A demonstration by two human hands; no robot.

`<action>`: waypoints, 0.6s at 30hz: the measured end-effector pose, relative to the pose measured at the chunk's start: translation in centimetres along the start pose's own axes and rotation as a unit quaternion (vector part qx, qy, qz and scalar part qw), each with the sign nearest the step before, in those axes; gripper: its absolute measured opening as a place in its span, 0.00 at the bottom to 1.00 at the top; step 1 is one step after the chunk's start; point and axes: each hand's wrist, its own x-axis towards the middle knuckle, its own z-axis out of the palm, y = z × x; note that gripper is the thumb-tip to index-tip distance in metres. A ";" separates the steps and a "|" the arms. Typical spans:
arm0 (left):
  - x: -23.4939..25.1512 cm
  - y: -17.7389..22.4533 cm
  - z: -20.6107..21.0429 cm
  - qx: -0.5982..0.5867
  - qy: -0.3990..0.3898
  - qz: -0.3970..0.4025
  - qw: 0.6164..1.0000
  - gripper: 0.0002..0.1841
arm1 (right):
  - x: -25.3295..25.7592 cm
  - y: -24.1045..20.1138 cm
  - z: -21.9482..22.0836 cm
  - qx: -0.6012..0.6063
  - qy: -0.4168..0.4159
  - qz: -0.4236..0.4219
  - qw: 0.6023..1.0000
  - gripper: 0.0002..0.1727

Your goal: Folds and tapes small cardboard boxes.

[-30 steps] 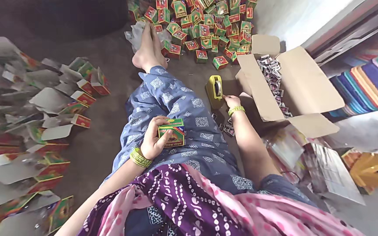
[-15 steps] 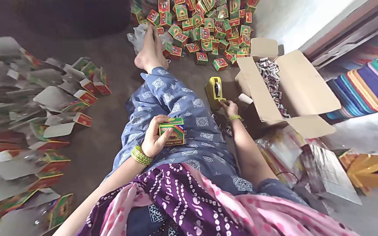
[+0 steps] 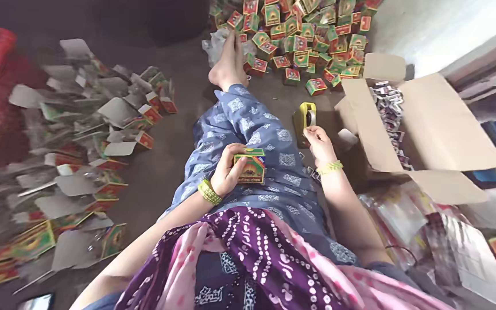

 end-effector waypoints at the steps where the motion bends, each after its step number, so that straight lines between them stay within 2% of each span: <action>1: 0.1 0.1 0.1 -0.007 0.003 -0.003 1.000 0.14 | -1.8 -2.0 1.1 0.072 -0.032 -0.018 0.997 0.15; 3: 0.3 0.0 0.3 -0.005 0.003 0.001 1.000 0.12 | -5.1 -5.3 3.1 0.149 -0.118 -0.055 0.980 0.16; 5: 0.4 -0.1 0.3 0.002 0.004 0.000 1.000 0.13 | -7.5 -7.2 5.0 0.170 -0.198 -0.077 0.962 0.17; 8: 0.1 0.0 0.1 0.014 0.021 0.002 1.000 0.15 | -9.4 -7.8 7.6 0.197 -0.265 -0.045 0.943 0.18; 12: -0.1 -0.1 -0.1 0.017 0.025 0.009 1.000 0.22 | -9.9 -7.3 9.4 0.197 -0.277 0.015 0.941 0.22; 14: -0.1 -0.2 0.0 0.002 0.027 -0.010 1.000 0.25 | -9.9 -7.1 9.8 0.186 -0.261 0.021 0.947 0.20; 18: 0.1 0.2 0.3 -0.017 0.026 -0.019 0.999 0.21 | -9.7 -6.3 10.4 0.138 -0.217 -0.008 0.966 0.14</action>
